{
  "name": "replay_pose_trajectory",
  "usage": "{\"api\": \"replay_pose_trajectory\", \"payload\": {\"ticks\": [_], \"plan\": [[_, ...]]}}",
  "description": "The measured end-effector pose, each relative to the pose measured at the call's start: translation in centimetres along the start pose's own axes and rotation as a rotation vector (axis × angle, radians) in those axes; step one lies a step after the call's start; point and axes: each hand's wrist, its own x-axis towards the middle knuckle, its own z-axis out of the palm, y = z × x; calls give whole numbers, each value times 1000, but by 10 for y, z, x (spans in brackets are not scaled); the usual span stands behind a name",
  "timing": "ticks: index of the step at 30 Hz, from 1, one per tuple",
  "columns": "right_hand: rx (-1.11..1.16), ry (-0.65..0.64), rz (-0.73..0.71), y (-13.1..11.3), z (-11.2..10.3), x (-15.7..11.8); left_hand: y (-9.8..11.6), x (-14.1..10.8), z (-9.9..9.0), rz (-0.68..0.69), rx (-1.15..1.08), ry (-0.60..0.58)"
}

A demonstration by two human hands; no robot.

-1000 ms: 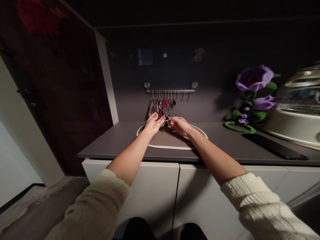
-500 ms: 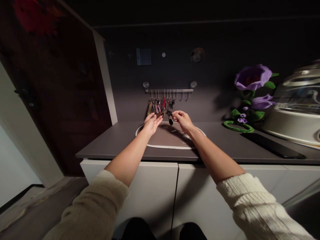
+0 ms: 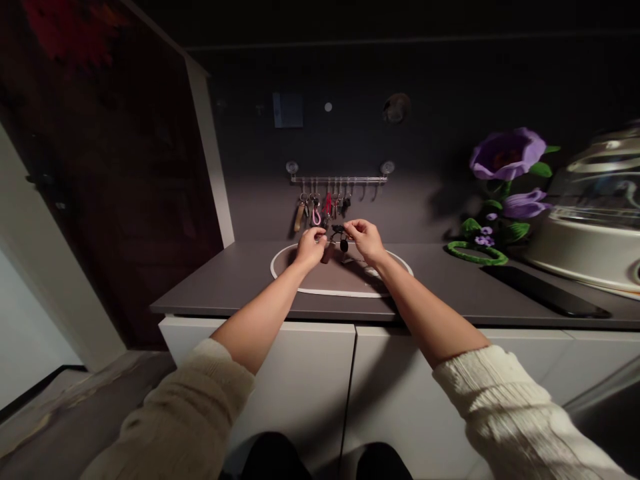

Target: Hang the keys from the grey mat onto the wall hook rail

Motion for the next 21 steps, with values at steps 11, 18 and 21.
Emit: {"api": "replay_pose_trajectory", "payload": {"ticks": [11,18,21], "plan": [[1,-72,22,-5,5,-6,20,-13,-10,544,552,-8],[143,-153,156,-9,8,-9,21,-8,-12,533,570,43],[282,-208,307,-11,6,-9,20,-6,-11,523,505,53]]}}
